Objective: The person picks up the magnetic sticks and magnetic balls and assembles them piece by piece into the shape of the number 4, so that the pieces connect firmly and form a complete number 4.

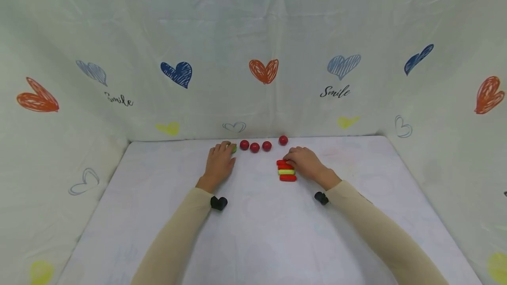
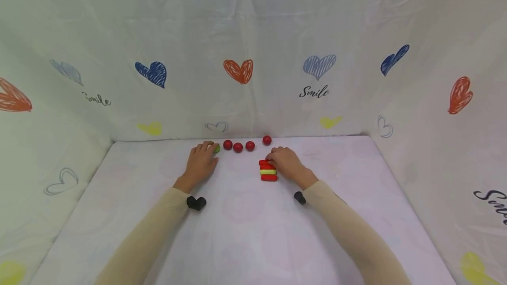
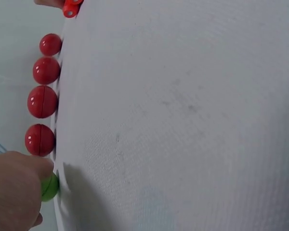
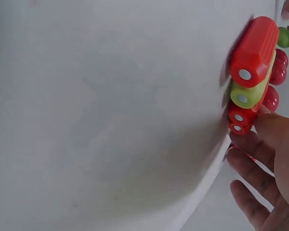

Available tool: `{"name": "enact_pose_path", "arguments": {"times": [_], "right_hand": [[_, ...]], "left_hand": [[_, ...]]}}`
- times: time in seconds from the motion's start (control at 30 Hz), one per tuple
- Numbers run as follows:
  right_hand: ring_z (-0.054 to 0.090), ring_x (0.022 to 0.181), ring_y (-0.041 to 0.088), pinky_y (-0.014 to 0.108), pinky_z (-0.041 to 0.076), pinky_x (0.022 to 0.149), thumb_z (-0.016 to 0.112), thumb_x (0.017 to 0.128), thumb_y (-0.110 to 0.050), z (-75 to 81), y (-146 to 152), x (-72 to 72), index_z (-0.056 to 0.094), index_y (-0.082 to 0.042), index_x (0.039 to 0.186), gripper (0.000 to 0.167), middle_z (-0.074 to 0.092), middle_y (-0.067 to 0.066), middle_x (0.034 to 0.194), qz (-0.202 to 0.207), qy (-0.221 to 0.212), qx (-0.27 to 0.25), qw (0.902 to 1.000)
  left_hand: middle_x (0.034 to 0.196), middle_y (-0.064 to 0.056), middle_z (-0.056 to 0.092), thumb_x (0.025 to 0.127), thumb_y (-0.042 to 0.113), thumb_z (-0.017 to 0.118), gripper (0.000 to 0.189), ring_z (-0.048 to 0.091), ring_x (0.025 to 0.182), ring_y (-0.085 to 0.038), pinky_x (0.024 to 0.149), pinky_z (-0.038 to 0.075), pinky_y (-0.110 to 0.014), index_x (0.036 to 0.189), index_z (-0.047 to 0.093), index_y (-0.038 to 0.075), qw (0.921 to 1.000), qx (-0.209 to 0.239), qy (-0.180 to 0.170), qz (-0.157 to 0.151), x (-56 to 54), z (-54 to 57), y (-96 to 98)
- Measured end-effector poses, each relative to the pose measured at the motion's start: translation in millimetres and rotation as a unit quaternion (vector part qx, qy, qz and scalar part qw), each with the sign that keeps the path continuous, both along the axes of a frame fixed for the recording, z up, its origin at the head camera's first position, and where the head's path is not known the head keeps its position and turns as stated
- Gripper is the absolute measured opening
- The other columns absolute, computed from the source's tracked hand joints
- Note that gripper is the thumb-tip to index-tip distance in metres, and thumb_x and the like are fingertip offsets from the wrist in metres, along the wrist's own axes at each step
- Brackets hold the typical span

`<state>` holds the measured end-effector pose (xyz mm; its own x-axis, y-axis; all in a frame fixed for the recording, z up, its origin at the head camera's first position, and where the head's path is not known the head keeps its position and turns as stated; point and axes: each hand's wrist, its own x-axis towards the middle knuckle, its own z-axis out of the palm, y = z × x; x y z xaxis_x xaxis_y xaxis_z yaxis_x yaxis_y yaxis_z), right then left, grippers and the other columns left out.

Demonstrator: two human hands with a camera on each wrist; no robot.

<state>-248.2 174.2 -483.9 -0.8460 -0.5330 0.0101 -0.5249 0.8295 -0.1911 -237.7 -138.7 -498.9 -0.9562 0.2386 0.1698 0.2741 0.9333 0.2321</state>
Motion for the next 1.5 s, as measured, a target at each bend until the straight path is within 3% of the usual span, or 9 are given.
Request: {"name": "enact_pose_path", "arguments": {"times": [0.33,0.63,0.77,1.1,1.5], "right_hand": [[0.067,0.098,0.025,0.041,0.058,0.094,0.076,0.098,-0.007,3.8,-5,-2.0,0.078,-0.004,0.117,0.02,0.074,0.009,0.106,0.008,-0.038,-0.01,0.9992],[0.066,0.096,0.024,0.04,0.058,0.093,0.076,0.098,-0.007,5.4,-1,-4.5,0.075,-0.002,0.117,0.02,0.072,0.009,0.105,0.003,-0.043,-0.019,0.9989],[0.065,0.096,0.024,0.039,0.058,0.093,0.077,0.097,-0.008,4.3,-4,-3.9,0.075,-0.004,0.116,0.019,0.072,0.008,0.105,0.006,-0.029,-0.03,0.9991],[0.066,0.095,0.021,0.036,0.059,0.091,0.081,0.095,-0.013,5.1,-29,4.6,0.077,-0.008,0.114,0.02,0.074,0.004,0.105,0.06,0.026,-0.048,0.9967],[0.066,0.101,0.021,0.036,0.057,0.096,0.076,0.098,-0.009,5.7,-52,16.8,0.077,-0.01,0.114,0.016,0.074,0.003,0.109,0.091,0.036,-0.053,0.9938]], "left_hand": [[0.129,-0.016,0.069,0.099,0.015,0.077,0.041,0.06,0.123,-0.035,0.109,0.044,-0.054,0.138,0.067,0.007,0.9997,0.02,-0.008,0.007,7.5,-4.6,1.1],[0.124,-0.011,0.07,0.094,0.019,0.083,0.042,0.059,0.119,-0.031,0.11,0.043,-0.052,0.133,0.071,0.009,0.9994,0.031,-0.011,0.008,15.2,0.3,10.1],[0.123,-0.01,0.071,0.093,0.019,0.084,0.042,0.06,0.118,-0.031,0.11,0.043,-0.052,0.132,0.072,0.01,0.9991,0.038,-0.015,0.009,22.4,2.8,13.2],[0.12,-0.007,0.073,0.092,0.021,0.085,0.041,0.061,0.113,-0.028,0.107,0.045,-0.05,0.13,0.074,0.012,0.9985,0.05,-0.017,-0.017,33.9,4.7,23.4],[0.118,-0.005,0.073,0.091,0.024,0.086,0.041,0.061,0.112,-0.027,0.105,0.046,-0.05,0.128,0.074,0.012,0.998,0.052,-0.013,-0.032,44.0,2.2,28.6]]}}
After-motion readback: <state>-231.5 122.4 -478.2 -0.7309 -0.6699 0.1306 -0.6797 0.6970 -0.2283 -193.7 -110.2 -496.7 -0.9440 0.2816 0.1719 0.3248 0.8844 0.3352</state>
